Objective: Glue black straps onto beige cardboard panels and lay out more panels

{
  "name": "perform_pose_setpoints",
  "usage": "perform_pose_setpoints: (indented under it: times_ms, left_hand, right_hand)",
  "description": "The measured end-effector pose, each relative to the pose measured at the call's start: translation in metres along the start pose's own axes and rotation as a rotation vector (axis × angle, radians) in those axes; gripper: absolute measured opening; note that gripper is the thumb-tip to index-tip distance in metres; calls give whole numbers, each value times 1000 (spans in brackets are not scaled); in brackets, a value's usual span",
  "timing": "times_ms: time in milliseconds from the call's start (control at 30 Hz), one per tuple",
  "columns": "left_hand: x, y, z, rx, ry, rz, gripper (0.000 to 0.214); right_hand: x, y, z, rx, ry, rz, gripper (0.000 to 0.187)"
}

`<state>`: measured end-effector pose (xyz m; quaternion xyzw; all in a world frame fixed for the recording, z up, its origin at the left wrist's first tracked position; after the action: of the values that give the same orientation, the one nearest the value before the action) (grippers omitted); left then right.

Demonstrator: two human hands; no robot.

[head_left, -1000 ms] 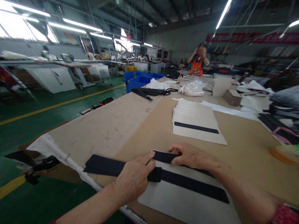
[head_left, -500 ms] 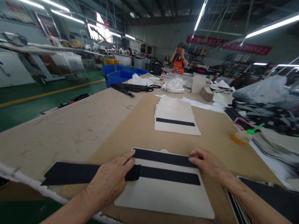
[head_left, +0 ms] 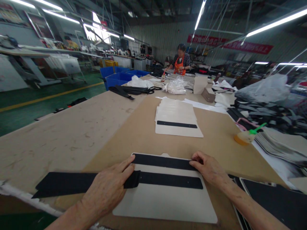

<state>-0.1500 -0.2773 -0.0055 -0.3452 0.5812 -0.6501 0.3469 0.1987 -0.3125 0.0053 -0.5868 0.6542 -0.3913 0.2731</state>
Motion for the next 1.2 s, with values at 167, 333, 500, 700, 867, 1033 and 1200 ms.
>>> perform_pose_setpoints:
  times_ms: [167,333,500,700,867,1033,1200]
  left_hand:
    - [0,-3,0,37,-3,9,68]
    - [-11,-30,8,-16,12,-97,78]
    - [-27,-49,33,-187,96,-100,68]
    - [-31,-36,41,-254,80,-78,68]
    - [-25,-32,27,-279,53,-110,69]
    - [-13,-25,5,-105,79,-88,72]
    - [-2,-12,-12,24,85,10,72]
  right_hand:
    - [1,2,-2,176,-125,85,9]
    - [15,8,-36,537,-294,-54,33]
    - [27,24,-79,855,-358,-185,77]
    - [26,37,-80,924,-373,-174,75]
    - [36,21,-51,853,-312,-126,69]
    - [51,-5,-6,859,-247,-102,64]
    - [62,-22,20,697,-221,-78,55]
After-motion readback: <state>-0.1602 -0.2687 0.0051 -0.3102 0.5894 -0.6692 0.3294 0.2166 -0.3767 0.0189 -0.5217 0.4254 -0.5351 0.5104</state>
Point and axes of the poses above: each hand's wrist, its own x-axis away from the middle knuckle, its own y-axis out of the palm, z = x × y, the point moved 1 cm from there along -x, towards the middle knuckle, and after that the axes turned 4 degrees about -y, right-handed, at the moved point
